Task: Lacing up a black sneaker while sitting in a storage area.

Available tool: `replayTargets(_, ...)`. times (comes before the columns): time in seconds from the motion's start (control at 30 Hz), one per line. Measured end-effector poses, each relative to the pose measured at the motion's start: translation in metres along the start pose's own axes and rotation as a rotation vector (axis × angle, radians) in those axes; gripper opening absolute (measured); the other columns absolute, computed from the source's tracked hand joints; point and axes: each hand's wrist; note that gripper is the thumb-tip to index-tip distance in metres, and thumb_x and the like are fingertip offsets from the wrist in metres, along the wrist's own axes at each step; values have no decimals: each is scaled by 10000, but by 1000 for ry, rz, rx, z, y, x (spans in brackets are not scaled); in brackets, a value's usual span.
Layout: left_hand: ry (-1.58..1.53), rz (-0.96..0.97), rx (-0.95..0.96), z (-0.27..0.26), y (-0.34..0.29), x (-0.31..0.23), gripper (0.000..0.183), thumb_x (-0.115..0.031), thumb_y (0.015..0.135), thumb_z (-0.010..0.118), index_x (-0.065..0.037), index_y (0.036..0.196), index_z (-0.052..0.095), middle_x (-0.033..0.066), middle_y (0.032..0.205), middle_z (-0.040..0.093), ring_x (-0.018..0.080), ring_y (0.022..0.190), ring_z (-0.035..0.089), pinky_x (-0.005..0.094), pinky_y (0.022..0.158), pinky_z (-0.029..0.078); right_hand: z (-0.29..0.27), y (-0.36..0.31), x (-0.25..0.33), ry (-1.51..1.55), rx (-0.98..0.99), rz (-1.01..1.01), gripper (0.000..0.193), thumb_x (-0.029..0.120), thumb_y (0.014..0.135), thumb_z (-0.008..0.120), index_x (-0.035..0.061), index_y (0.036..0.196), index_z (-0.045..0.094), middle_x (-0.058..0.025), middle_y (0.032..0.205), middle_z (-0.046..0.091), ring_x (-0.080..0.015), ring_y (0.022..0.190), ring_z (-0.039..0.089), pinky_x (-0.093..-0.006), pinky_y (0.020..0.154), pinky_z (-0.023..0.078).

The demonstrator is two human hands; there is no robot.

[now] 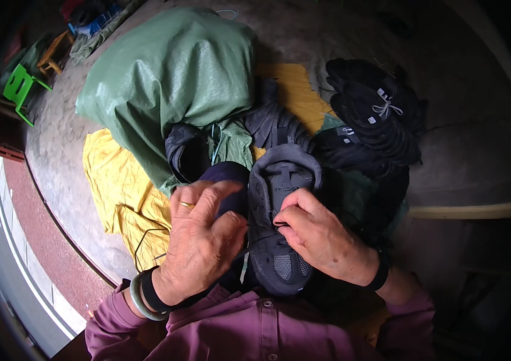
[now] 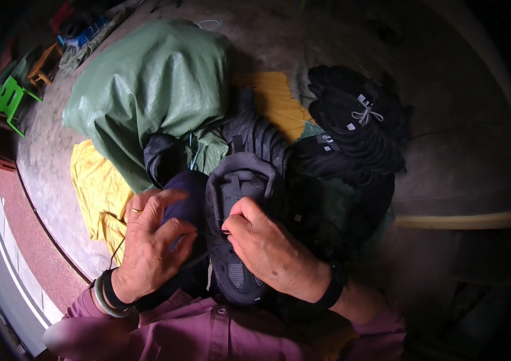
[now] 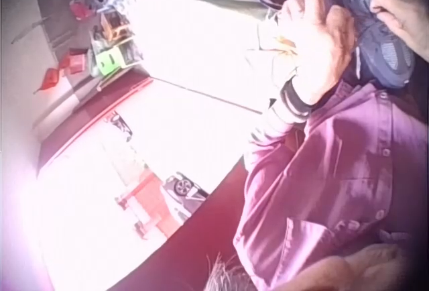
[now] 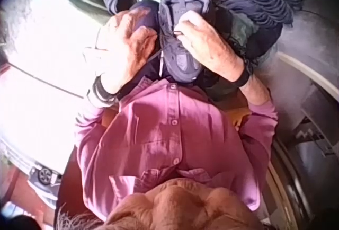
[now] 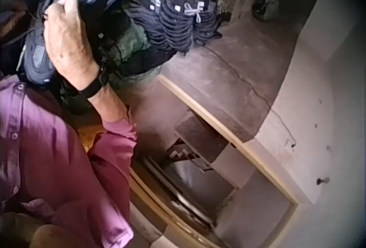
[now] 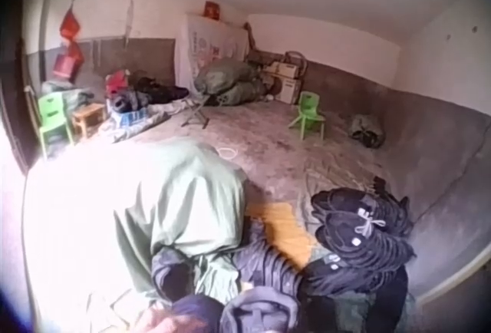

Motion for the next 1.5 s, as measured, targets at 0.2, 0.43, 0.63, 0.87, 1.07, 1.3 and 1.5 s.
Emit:
replayTargets(0.2, -570, -394, 275, 25, -19, 11, 125, 10, 895, 708, -12, 999, 644, 141, 1073, 638, 331, 900, 628, 380, 779, 523, 0, 4, -5, 41, 26, 3, 126, -57, 892, 669, -41, 1003, 614, -151, 1084, 514, -310, 938, 633, -379, 823, 532)
replayTargets(0.43, -801, -546, 246, 48, -31, 13, 113, -68, 924, 776, 8, 978, 711, 46, 927, 666, 102, 844, 614, 269, 738, 497, 2, 1, -6, 50, 26, 9, 113, -57, 886, 680, -44, 988, 635, -155, 1061, 528, -308, 928, 638, -390, 807, 533)
replayTargets(0.63, -834, -622, 192, 51, -33, 11, 131, -99, 894, 822, -4, 926, 738, 13, 823, 693, 69, 779, 617, 244, 699, 501, 5, 2, -8, 59, -4, 16, 157, -53, 856, 722, -28, 996, 655, -137, 1043, 543, -295, 898, 642, -376, 777, 537)
replayTargets(0.87, -837, -619, 171, 52, -33, 5, 94, -74, 915, 780, -3, 932, 720, 39, 820, 701, 90, 719, 632, 262, 630, 509, 8, 3, -10, 64, -78, 45, 178, -40, 810, 795, 21, 967, 735, -82, 936, 577, -198, 778, 623, -324, 655, 515)
replayTargets(1.07, -307, -185, 49, 54, -27, -12, 138, -64, 858, 782, -61, 869, 644, 104, 744, 640, 288, 653, 654, 375, 586, 517, 5, 5, -11, 126, -16, 37, 191, -93, 809, 729, -27, 981, 677, -118, 961, 574, -276, 810, 649, -363, 707, 533)
replayTargets(1.3, -674, -387, 264, 48, -13, 2, 190, -141, 904, 802, -14, 881, 663, 73, 723, 647, 161, 658, 636, 312, 612, 486, 5, 3, -14, 135, -3, 38, 157, -68, 848, 719, -9, 993, 714, -106, 961, 588, -244, 822, 645, -352, 702, 521)
replayTargets(1.5, -252, -193, 213, 31, 3, 9, 452, -223, 709, 896, -83, 1078, 676, 118, 1069, 570, 333, 946, 605, 393, 790, 508, 3, 5, -8, 33, 60, 51, 140, -49, 863, 697, 2, 987, 655, -117, 1005, 558, -315, 865, 641, -408, 742, 520)
Point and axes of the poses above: each hand's wrist, its own y-axis towards the middle knuckle, its own z-axis out of the palm, x = y × z
